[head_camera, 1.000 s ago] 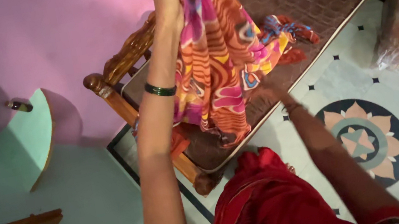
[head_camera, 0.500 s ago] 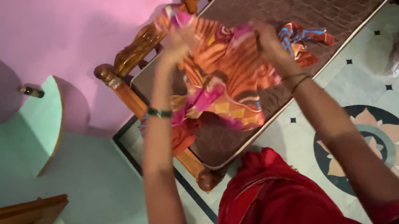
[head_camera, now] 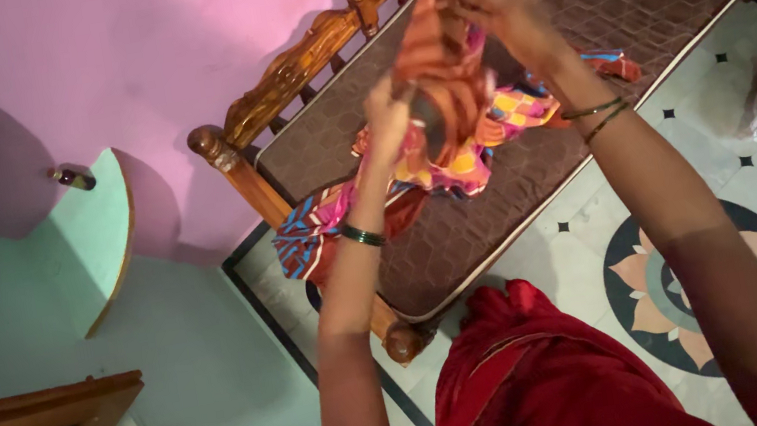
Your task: The person removes several wrapped bedding items and a folded cloth from a wooden bed and places them on the floor. Then the person unfolds a large patterned bedsheet and spreads it over the mattress, smoothing it out and tucking the edges under the mattress.
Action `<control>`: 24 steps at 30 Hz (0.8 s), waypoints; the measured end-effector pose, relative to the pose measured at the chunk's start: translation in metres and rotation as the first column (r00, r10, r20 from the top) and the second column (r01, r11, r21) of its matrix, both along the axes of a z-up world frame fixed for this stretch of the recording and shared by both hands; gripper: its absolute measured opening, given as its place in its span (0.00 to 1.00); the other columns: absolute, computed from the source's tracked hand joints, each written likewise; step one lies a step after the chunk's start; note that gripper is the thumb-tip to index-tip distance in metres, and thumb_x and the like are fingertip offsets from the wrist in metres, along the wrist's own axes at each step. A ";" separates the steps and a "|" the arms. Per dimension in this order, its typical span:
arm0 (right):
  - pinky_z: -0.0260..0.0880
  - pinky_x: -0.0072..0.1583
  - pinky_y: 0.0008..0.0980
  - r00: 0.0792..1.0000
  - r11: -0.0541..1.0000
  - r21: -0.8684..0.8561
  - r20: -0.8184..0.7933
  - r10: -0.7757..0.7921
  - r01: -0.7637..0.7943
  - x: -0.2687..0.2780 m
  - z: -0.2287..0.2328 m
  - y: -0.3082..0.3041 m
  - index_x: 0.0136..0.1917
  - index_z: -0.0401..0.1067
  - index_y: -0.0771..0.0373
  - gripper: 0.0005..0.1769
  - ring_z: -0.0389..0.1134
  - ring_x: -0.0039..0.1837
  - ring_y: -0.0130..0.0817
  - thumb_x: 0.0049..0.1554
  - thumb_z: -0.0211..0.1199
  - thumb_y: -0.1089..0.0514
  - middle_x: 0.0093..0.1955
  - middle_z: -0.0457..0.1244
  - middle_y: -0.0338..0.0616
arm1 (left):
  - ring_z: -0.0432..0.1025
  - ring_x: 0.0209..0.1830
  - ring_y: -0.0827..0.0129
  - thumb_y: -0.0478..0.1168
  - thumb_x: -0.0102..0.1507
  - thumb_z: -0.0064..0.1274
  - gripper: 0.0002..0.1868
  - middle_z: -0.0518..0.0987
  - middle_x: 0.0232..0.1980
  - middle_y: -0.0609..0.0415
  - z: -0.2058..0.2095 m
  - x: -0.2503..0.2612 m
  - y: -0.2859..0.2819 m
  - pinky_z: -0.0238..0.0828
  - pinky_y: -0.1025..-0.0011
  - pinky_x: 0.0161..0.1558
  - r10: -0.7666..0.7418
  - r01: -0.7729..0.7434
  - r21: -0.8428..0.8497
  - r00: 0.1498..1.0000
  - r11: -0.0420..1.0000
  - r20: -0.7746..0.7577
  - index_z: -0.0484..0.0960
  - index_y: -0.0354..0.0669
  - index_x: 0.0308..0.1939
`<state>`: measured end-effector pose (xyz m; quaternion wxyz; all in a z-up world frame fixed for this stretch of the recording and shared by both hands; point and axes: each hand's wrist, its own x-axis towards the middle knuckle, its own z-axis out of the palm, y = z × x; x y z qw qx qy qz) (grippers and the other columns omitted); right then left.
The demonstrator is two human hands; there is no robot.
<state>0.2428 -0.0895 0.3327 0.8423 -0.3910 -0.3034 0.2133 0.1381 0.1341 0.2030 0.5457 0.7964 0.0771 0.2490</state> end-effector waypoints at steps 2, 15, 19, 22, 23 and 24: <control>0.71 0.66 0.41 0.967 0.974 -0.209 0.254 -0.033 0.088 0.000 -0.023 -0.015 0.68 0.53 0.57 0.29 0.64 0.72 0.44 0.59 0.60 0.70 0.70 0.56 0.43 | 0.72 0.37 0.71 0.50 0.72 0.56 0.18 0.79 0.35 0.56 0.015 -0.004 0.002 0.70 0.67 0.40 -0.044 0.077 -0.227 0.989 0.971 0.144 0.82 0.35 0.43; 0.73 0.64 0.39 0.974 0.858 -0.484 0.215 -0.075 0.173 -0.012 -0.119 -0.015 0.78 0.63 0.64 0.26 0.67 0.64 0.39 0.68 0.63 0.68 0.66 0.63 0.51 | 0.74 0.36 0.73 0.37 0.70 0.52 0.11 0.82 0.39 0.57 0.020 0.031 0.015 0.72 0.74 0.39 -0.248 0.184 -0.526 0.967 0.830 -0.052 0.84 0.31 0.47; 0.68 0.74 0.35 0.948 0.999 -0.016 0.316 -0.042 0.050 -0.026 -0.052 0.010 0.72 0.53 0.53 0.41 0.62 0.76 0.35 0.56 0.71 0.76 0.72 0.59 0.39 | 0.74 0.37 0.73 0.36 0.69 0.50 0.11 0.83 0.40 0.57 0.003 0.021 0.010 0.72 0.73 0.41 -0.372 0.280 -0.565 0.927 0.776 -0.051 0.83 0.34 0.51; 0.75 0.61 0.30 0.963 0.950 -0.256 0.243 -0.116 0.179 -0.046 -0.028 0.008 0.77 0.49 0.46 0.48 0.67 0.62 0.28 0.52 0.69 0.69 0.59 0.63 0.31 | 0.76 0.42 0.73 0.38 0.68 0.47 0.14 0.84 0.44 0.57 0.001 0.005 0.001 0.74 0.73 0.48 -0.418 0.360 -0.443 0.908 0.821 -0.037 0.81 0.33 0.53; 0.72 0.63 0.30 0.929 0.937 -0.295 0.364 -0.070 0.187 -0.043 -0.024 0.010 0.73 0.56 0.53 0.39 0.67 0.63 0.30 0.54 0.68 0.70 0.60 0.64 0.35 | 0.76 0.43 0.70 0.40 0.69 0.48 0.16 0.84 0.45 0.54 0.005 0.001 0.001 0.73 0.71 0.47 -0.413 0.364 -0.394 0.910 0.844 -0.044 0.82 0.32 0.53; 0.70 0.65 0.31 0.878 0.922 -0.332 0.477 -0.019 0.200 -0.037 -0.023 0.012 0.69 0.63 0.60 0.31 0.67 0.65 0.32 0.55 0.67 0.71 0.61 0.65 0.39 | 0.76 0.43 0.68 0.43 0.69 0.49 0.18 0.84 0.45 0.50 0.010 -0.007 0.001 0.73 0.68 0.46 -0.407 0.367 -0.344 0.912 0.864 -0.050 0.83 0.30 0.52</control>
